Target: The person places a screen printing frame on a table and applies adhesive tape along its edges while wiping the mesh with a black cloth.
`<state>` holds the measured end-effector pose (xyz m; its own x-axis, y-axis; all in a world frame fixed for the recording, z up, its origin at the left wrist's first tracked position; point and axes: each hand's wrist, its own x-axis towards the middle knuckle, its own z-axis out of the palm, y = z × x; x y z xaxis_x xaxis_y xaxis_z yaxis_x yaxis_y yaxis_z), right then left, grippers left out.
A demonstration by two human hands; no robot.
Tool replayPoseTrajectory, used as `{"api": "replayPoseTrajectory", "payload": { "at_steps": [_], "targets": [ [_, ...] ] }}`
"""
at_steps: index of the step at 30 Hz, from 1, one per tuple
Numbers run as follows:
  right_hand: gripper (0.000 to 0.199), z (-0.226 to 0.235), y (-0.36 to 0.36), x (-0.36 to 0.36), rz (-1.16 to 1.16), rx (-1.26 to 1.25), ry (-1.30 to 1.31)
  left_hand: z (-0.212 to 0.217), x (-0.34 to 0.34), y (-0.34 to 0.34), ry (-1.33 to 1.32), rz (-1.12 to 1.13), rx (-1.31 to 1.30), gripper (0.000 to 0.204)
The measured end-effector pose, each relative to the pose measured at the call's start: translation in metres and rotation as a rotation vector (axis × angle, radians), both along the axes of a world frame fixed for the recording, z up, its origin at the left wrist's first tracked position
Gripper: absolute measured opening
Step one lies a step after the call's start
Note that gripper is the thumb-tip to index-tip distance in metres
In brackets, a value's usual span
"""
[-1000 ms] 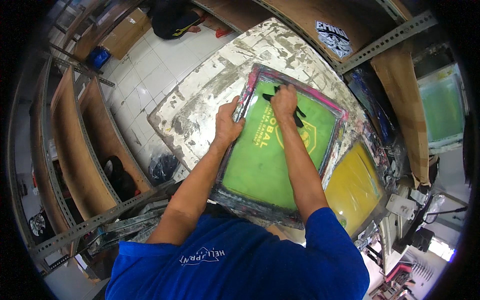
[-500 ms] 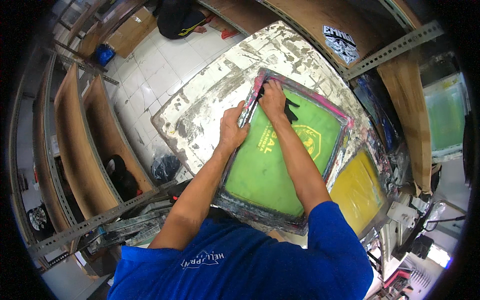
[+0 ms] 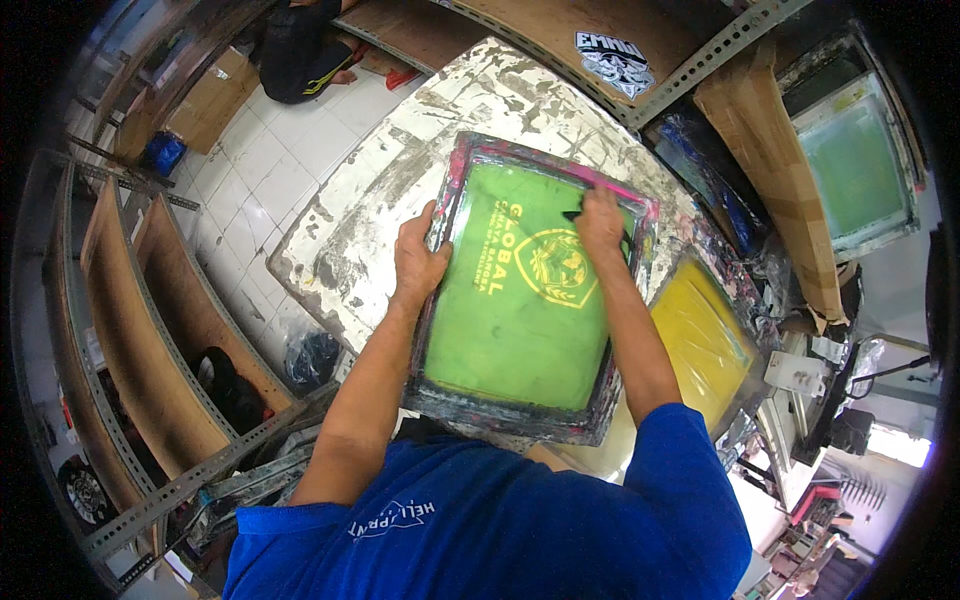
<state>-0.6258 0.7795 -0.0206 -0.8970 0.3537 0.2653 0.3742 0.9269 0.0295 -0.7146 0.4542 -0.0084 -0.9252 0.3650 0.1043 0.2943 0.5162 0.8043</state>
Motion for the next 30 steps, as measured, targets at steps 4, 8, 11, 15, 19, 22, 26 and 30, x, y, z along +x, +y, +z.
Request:
{"api": "replayPoseTrajectory", "payload": {
  "at_steps": [4,8,11,15,19,22,26,30],
  "targets": [
    [0.023,0.013,0.03,0.028,-0.231,0.084,-0.188,0.007,0.002,-0.002,-0.047,0.007,-0.005,0.076],
    [0.015,0.016,0.032,0.014,-0.222,0.183,-0.281,0.011,0.001,0.004,0.003,-0.01,-0.024,0.073],
    [0.014,0.003,0.034,0.007,-0.268,0.014,-0.203,0.002,0.0,0.006,0.064,-0.008,-0.074,0.073],
    [0.03,0.015,-0.032,-0.038,-0.163,-0.121,-0.117,-0.008,0.0,0.002,0.059,0.008,-0.083,0.075],
    [0.032,0.005,-0.092,-0.096,0.035,-0.185,-0.031,0.0,0.0,0.003,0.021,0.0,-0.121,0.076],
    [0.028,0.004,-0.126,-0.121,0.252,-0.308,0.113,0.004,0.0,0.004,0.051,-0.013,-0.11,0.077],
    [0.029,0.01,-0.115,-0.121,0.348,-0.349,0.1,0.003,-0.002,0.001,0.029,-0.023,0.014,0.075],
    [0.033,0.012,-0.063,-0.066,0.209,-0.201,0.013,0.001,-0.001,0.0,0.051,-0.02,-0.008,0.077]
  ]
}}
